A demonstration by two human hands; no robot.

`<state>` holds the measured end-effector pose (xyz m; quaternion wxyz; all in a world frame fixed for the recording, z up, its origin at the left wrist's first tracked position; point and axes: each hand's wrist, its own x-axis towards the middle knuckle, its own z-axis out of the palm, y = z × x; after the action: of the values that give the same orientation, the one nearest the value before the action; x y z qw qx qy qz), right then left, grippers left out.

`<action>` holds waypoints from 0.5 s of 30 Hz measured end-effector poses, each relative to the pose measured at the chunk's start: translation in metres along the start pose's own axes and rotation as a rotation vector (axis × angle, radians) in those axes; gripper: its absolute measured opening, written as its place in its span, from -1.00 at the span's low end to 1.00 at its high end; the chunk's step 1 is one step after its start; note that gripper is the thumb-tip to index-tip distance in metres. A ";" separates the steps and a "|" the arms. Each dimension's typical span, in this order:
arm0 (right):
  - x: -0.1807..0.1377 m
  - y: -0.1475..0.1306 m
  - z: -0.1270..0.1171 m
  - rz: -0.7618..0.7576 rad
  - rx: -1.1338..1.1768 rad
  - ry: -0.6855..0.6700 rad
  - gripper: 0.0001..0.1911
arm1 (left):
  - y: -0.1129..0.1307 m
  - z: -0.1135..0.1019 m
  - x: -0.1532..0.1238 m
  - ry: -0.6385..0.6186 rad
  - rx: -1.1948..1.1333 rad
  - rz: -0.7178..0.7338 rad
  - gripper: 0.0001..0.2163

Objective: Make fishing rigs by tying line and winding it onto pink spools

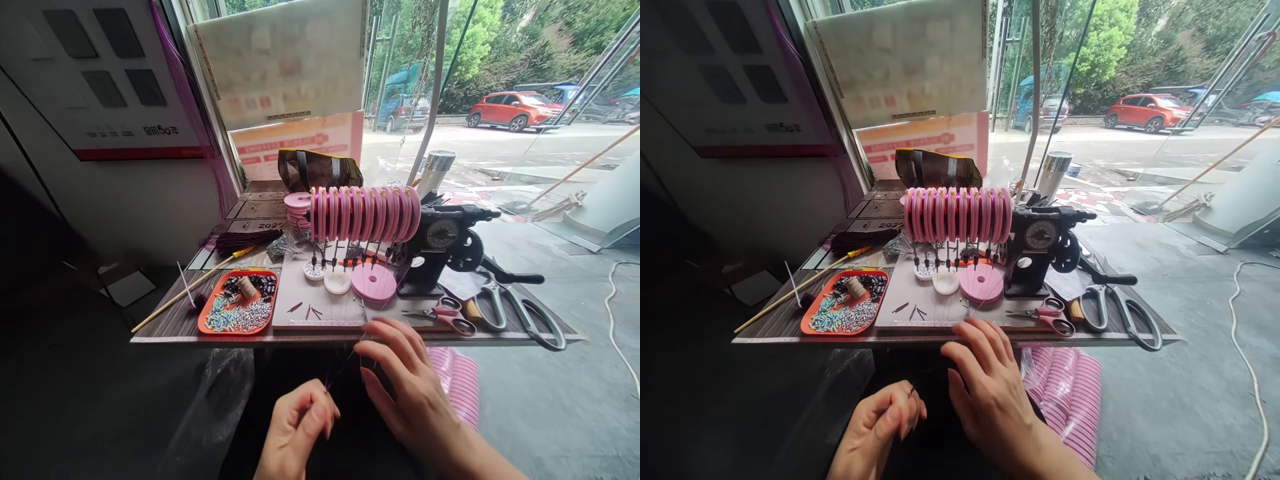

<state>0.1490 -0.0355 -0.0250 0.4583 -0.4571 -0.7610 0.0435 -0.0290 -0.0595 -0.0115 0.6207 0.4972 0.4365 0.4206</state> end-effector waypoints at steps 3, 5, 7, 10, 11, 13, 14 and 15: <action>0.013 0.004 -0.001 -0.085 -0.045 -0.152 -0.68 | 0.008 0.003 0.003 0.034 -0.469 -0.244 -0.68; 0.019 0.006 -0.004 -0.087 -0.057 -0.161 -0.66 | 0.014 0.004 0.004 0.051 -0.675 -0.359 -0.71; 0.022 0.008 -0.010 -0.066 -0.048 -0.057 -0.70 | 0.018 0.004 0.004 0.051 -0.797 -0.415 -0.72; 0.018 0.007 -0.017 -0.001 0.057 0.055 -0.87 | 0.020 0.003 0.004 0.040 -0.912 -0.470 -0.72; 0.015 0.005 -0.018 0.025 0.097 0.046 -0.88 | 0.020 0.003 0.004 0.033 -0.941 -0.485 -0.72; 0.008 0.002 -0.017 0.065 0.149 -0.010 -0.87 | 0.019 0.003 0.004 0.007 -0.987 -0.500 -0.73; 0.003 0.000 -0.014 0.074 0.166 -0.034 -0.86 | 0.019 0.003 0.003 -0.010 -1.001 -0.506 -0.73; -0.001 -0.002 -0.011 0.075 0.179 -0.045 -0.86 | 0.018 0.003 0.003 -0.024 -1.011 -0.510 -0.74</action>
<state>0.1564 -0.0409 -0.0180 0.4779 -0.4414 -0.7466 0.1388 -0.0271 -0.0542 0.0066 0.8685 0.0216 0.2799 0.4085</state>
